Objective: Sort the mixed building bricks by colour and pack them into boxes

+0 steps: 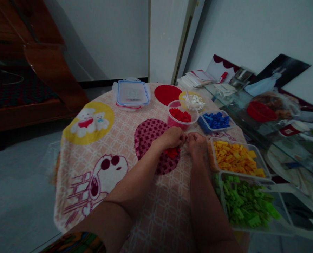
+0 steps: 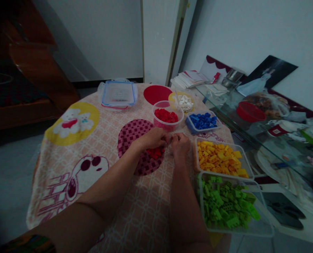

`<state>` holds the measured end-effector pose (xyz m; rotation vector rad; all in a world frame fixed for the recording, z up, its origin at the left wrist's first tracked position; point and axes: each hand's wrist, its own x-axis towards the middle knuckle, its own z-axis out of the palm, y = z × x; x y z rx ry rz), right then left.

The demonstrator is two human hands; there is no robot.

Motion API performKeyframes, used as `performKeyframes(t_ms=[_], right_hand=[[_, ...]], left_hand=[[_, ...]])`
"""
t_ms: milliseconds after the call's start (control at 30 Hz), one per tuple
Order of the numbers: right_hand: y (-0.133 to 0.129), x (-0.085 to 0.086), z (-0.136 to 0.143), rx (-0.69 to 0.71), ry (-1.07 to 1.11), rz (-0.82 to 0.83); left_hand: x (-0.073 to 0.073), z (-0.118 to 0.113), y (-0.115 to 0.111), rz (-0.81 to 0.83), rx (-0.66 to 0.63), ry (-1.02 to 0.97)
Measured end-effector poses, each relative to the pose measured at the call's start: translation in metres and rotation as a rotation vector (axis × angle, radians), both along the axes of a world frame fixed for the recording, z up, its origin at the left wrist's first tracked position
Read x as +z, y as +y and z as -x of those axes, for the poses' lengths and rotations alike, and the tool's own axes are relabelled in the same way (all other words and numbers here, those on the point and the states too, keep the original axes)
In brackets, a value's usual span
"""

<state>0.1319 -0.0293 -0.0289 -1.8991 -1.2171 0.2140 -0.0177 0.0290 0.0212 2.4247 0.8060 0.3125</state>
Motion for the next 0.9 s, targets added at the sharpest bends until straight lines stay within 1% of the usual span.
performKeyframes(t_ms=[200, 300, 500, 600, 667, 767, 900], right_hand=[[-0.0011, 0.0001, 0.0003, -0.005, 0.008, -0.008], [-0.0010, -0.0005, -0.0007, 0.004, 0.015, -0.009], [0.0011, -0.0018, -0.0016, -0.004, 0.048, 0.015], [0.0014, -0.0023, -0.0008, 0.002, 0.067, 0.003], [0.0013, -0.0023, -0.0002, 0.005, 0.072, -0.007], [0.0010, -0.0019, 0.0004, 0.002, 0.058, -0.018], [0.0009, -0.0014, 0.0003, -0.001, 0.048, -0.009]], left_hand=[[0.0041, -0.0002, 0.0002, 0.019, 0.072, -0.133], [0.0063, -0.0011, 0.0005, 0.060, 0.108, -0.251], [0.0090, -0.0025, 0.0025, 0.145, 0.321, -0.548], [0.0094, -0.0026, 0.0040, 0.134, 0.405, -0.662], [0.0095, -0.0029, 0.0047, 0.099, 0.453, -0.693], [0.0095, -0.0036, 0.0051, 0.032, 0.498, -0.684], [0.0100, -0.0045, 0.0048, -0.023, 0.507, -0.675]])
